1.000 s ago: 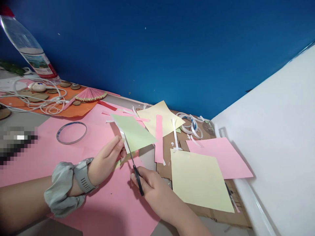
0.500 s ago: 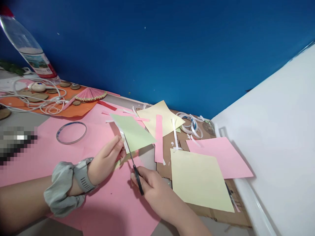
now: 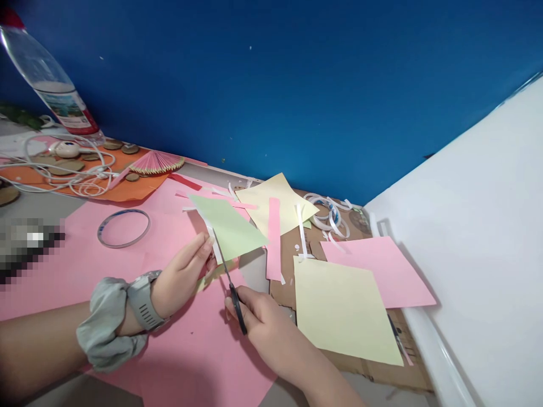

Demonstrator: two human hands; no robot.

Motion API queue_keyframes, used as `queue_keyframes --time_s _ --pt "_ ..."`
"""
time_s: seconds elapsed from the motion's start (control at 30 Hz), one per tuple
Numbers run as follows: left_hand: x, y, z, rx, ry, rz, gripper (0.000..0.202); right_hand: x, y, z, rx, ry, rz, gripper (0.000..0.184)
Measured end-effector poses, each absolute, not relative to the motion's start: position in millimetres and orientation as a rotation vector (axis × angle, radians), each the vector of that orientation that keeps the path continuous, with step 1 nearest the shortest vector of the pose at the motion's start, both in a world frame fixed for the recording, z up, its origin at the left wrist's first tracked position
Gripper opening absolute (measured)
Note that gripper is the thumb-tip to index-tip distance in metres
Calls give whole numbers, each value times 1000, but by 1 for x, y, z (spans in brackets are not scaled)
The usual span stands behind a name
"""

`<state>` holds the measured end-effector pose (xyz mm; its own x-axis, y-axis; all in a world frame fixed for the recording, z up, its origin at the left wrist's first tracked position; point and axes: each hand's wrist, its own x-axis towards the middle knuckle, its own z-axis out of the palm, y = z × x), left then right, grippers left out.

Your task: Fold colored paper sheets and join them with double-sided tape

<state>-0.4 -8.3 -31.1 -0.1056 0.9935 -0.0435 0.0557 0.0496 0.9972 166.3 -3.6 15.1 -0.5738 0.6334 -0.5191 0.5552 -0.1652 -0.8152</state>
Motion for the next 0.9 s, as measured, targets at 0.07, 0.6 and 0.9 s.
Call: queue_keyframes --time_s 0.07,0.6,0.9 --pt "-1 -8 -31 1173 1362 1230 36 166 -4 15 -1418 -1986 1876 25" --pt "1 -9 -27 1161 1388 1226 34 170 -8 -1 -1440 -2034 1758 26" --pt "0 -9 -33 1162 1364 1250 35 169 -6 0 -1413 -2018 1782 26"
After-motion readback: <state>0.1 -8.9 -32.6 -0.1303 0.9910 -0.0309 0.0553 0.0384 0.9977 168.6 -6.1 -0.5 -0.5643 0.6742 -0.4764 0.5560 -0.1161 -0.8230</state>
